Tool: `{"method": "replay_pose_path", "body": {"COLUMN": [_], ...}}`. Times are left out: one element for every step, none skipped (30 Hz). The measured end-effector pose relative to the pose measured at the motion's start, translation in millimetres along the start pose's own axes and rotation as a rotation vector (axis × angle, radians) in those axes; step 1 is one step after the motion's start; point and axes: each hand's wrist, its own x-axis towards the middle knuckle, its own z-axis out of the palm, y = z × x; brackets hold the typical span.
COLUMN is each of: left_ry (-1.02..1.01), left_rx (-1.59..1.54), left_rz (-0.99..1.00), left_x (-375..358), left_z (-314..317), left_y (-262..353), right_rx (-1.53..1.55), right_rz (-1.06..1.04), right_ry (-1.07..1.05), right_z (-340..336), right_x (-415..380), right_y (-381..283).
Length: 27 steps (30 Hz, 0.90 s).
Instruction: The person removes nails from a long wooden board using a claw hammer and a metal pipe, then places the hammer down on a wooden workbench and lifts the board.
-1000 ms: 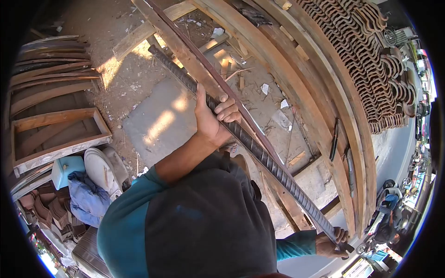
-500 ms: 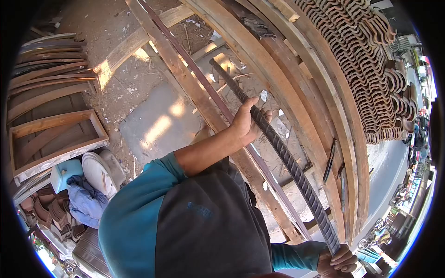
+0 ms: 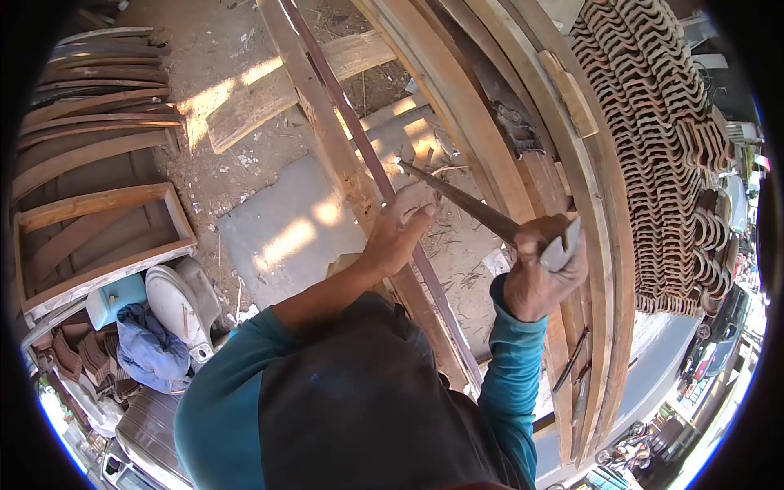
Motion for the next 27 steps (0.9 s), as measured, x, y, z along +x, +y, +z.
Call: {"method": "replay_pose_path", "body": {"left_ry": [0.114, 0.119, 0.288, 0.455, 0.465, 0.554, 0.636, 0.649, 0.528, 0.396, 0.445, 0.439, 0.396, 0.37, 0.401, 0.405, 0.394, 0.399, 0.418, 0.431, 0.419, 0.392, 0.369, 0.36, 0.363, 0.357, 0.329], "left_rx": [0.308, 0.301, 0.383, 0.46, 0.451, 0.683, 0.911, 0.907, 0.641, 0.371, 0.363, 0.362, 0.415, 0.467, 0.468, 0.517, 0.571, 0.576, 0.623, 0.665, 0.665, 0.617, 0.57, 0.572, 0.617, 0.664, 0.674], "left_rz": [0.199, 0.206, 0.261, 0.315, 0.318, 0.22, 0.107, 0.093, 0.037, -0.023, -0.159, -0.159, -0.142, -0.125, -0.135, -0.167, -0.219, -0.253, -0.167, -0.079, -0.083, -0.116, -0.149, -0.162, -0.149, -0.136, -0.146], "left_x": [-2.4, -0.2, 4.2, 11.1, 16.5, 18.9, 23.7, 31.7, 33.6, 29.0, 29.6, 29.3, 27.8, 33.0, 37.6, 36.0, 25.9, 22.0, 25.8, 28.5, 29.7, 30.6, 31.3, 31.8, 33.1, 32.6, 33.4], "left_z": [-13.4, -27.9, -46.3, -62.2, -76.9, -93.6, -104.1, -111.4, -119.4, -121.5, -109.0, -108.1, -106.5, -108.7, -114.2, -112.3, -110.4, -110.8, -107.8, -104.6, -103.0, -102.2, -102.2, -101.6, -101.8, -102.5, -103.6], "left_y": [5.2, 0.8, -10.6, -24.4, -38.0, -50.7, -61.3, -73.1, -81.4, -87.7, -75.9, -73.8, -73.1, -70.9, -65.9, -64.7, -67.3, -71.0, -69.3, -67.4, -61.4, -55.4, -51.1, -52.0, -54.4, -57.3, -59.1], "right_rx": [-0.063, -0.132, -0.093, -0.059, -0.06, -0.098, -0.139, -0.138, -0.194, -0.256, -0.2, -0.205, -0.203, -0.19, -0.217, -0.204, -0.241, -0.279, -0.281, -0.365, -0.45, -0.457, -0.562, -0.666, -0.615, -0.627, -0.669], "right_rz": [0.055, 0.108, 0.195, 0.281, 0.277, 0.3, 0.326, 0.336, 0.252, 0.175, 0.324, 0.324, 0.241, 0.157, 0.094, 0.125, 0.122, 0.102, 0.113, 0.121, 0.126, 0.131, -0.028, -0.178, -0.166, -0.139, -0.224], "right_ry": [0.004, 0.005, 0.004, 0.003, -0.009, -0.084, -0.16, -0.175, -0.268, -0.353, -0.458, -0.454, -0.484, -0.525, -0.522, -0.548, -0.582, -0.607, -0.605, -0.617, -0.627, -0.622, -0.575, -0.526, -0.486, -0.471, -0.368], "right_z": [19.9, 41.3, 59.4, 72.4, 80.8, 90.8, 103.1, 109.5, 121.9, 130.0, 139.6, 144.5, 149.5, 158.3, 169.8, 178.5, 185.1, 192.1, 198.4, 202.7, 206.0, 205.7, 205.7, 204.3, 201.0, 193.1, 182.9], "right_x": [13.0, 25.3, 34.4, 41.3, 44.3, 43.9, 49.5, 58.3, 69.6, 79.2, 94.8, 100.1, 107.4, 115.8, 119.4, 128.1, 136.8, 144.1, 153.6, 162.5, 170.4, 176.3, 181.8, 182.2, 178.8, 169.5, 160.2], "right_y": [24.1, 48.6, 77.8, 109.0, 141.9, 174.1, 187.3, 198.6, 193.1, 182.1, 167.4, 177.8, 189.4, 200.6, 196.8, 189.9, 186.0, 194.9, 209.8, 226.8, 232.0, 235.7, 237.6, 231.8, 224.3, 216.3, 205.3]}}
